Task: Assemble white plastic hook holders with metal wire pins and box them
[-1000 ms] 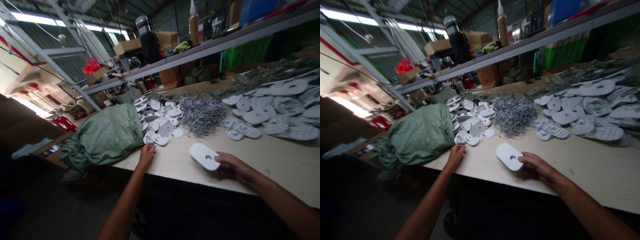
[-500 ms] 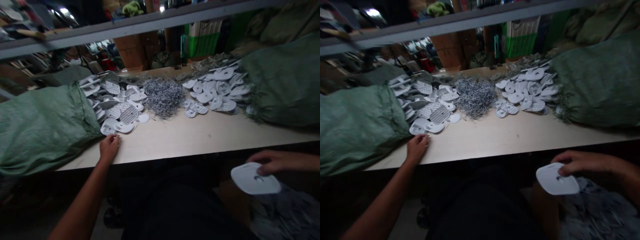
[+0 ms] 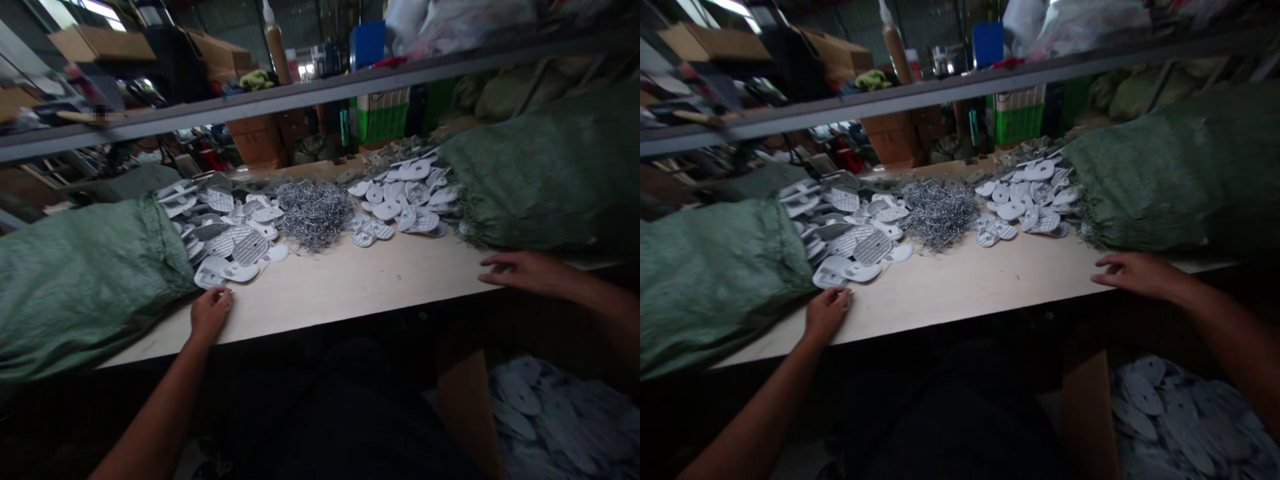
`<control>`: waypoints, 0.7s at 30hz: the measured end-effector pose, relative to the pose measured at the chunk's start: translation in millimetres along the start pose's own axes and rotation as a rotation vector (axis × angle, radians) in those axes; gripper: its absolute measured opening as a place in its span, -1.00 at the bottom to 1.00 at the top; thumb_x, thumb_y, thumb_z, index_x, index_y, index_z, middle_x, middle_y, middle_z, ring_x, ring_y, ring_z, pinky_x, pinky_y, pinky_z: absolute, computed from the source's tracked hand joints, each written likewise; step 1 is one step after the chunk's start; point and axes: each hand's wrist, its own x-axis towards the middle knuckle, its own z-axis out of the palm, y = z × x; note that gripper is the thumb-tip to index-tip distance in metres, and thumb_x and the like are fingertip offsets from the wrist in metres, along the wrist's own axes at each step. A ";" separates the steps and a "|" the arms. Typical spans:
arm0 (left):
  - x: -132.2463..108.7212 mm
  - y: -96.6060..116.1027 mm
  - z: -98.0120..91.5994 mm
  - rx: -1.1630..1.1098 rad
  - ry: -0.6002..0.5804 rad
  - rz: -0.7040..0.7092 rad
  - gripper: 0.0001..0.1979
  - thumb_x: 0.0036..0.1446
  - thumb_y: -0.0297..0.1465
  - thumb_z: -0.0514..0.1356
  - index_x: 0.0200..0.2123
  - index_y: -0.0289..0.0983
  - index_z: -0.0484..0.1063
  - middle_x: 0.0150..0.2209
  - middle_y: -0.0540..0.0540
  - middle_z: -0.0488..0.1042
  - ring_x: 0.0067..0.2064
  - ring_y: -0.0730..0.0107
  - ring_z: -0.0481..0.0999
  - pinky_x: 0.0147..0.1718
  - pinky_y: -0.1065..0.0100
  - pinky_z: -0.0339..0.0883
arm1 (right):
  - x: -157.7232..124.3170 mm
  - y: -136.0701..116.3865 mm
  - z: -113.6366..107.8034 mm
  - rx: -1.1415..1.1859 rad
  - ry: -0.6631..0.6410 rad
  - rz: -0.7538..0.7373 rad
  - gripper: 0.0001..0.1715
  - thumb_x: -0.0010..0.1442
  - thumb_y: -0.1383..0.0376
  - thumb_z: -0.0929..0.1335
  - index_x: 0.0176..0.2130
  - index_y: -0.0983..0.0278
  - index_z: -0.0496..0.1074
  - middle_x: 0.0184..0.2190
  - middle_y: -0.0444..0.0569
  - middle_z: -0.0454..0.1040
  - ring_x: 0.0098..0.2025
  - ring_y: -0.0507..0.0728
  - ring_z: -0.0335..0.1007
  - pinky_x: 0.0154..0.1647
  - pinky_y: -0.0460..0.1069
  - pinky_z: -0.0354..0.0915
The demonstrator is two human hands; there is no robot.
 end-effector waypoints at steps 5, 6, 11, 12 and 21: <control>-12.3 -2.3 -11.2 -0.088 0.041 -0.034 -0.53 0.04 -0.02 0.22 -0.17 -0.25 0.62 -0.36 -0.10 0.61 -0.33 0.14 0.58 -0.40 0.30 0.40 | 64.9 -64.9 13.3 -0.238 0.276 -0.157 -0.17 0.32 0.27 0.49 0.44 0.51 0.34 0.26 0.46 0.48 0.18 0.44 0.49 0.17 0.15 0.33; -14.1 -3.7 -13.1 -0.109 0.045 -0.050 -0.52 0.03 -0.01 0.23 -0.16 -0.25 0.62 -0.37 -0.10 0.60 -0.34 0.13 0.58 -0.44 0.30 0.41 | 77.7 -73.4 19.2 -0.251 0.297 -0.170 -0.14 0.31 0.31 0.48 0.48 0.48 0.29 0.33 0.45 0.41 0.26 0.45 0.43 0.23 0.15 0.30; -20.6 -7.2 -21.5 -0.159 0.058 -0.112 -0.53 -0.02 0.00 0.25 -0.21 -0.23 0.62 -0.44 -0.11 0.58 -0.39 0.09 0.59 -0.57 0.33 0.37 | 125.8 -106.9 54.3 -0.274 0.331 -0.206 -0.22 0.30 0.39 0.40 0.45 0.39 0.35 0.41 0.35 0.32 0.36 0.41 0.32 0.30 0.10 0.26; -22.0 -6.8 -22.9 -0.162 0.060 -0.119 -0.54 -0.03 -0.01 0.25 -0.22 -0.23 0.62 -0.44 -0.11 0.59 -0.38 0.08 0.59 -0.58 0.33 0.36 | 130.0 -113.1 61.6 -0.273 0.332 -0.207 -0.29 0.31 0.37 0.39 0.41 0.38 0.42 0.38 0.34 0.36 0.32 0.40 0.35 0.27 0.10 0.28; -27.4 -0.7 -25.6 -0.158 0.063 -0.143 -0.55 -0.07 -0.01 0.26 -0.26 -0.24 0.61 -0.42 -0.13 0.62 -0.32 0.03 0.65 -0.57 0.34 0.38 | 119.1 -140.3 90.4 -0.173 0.370 -0.273 -0.59 0.43 0.17 0.32 0.05 0.28 0.66 0.01 0.19 0.62 0.06 0.31 0.50 0.04 0.07 0.34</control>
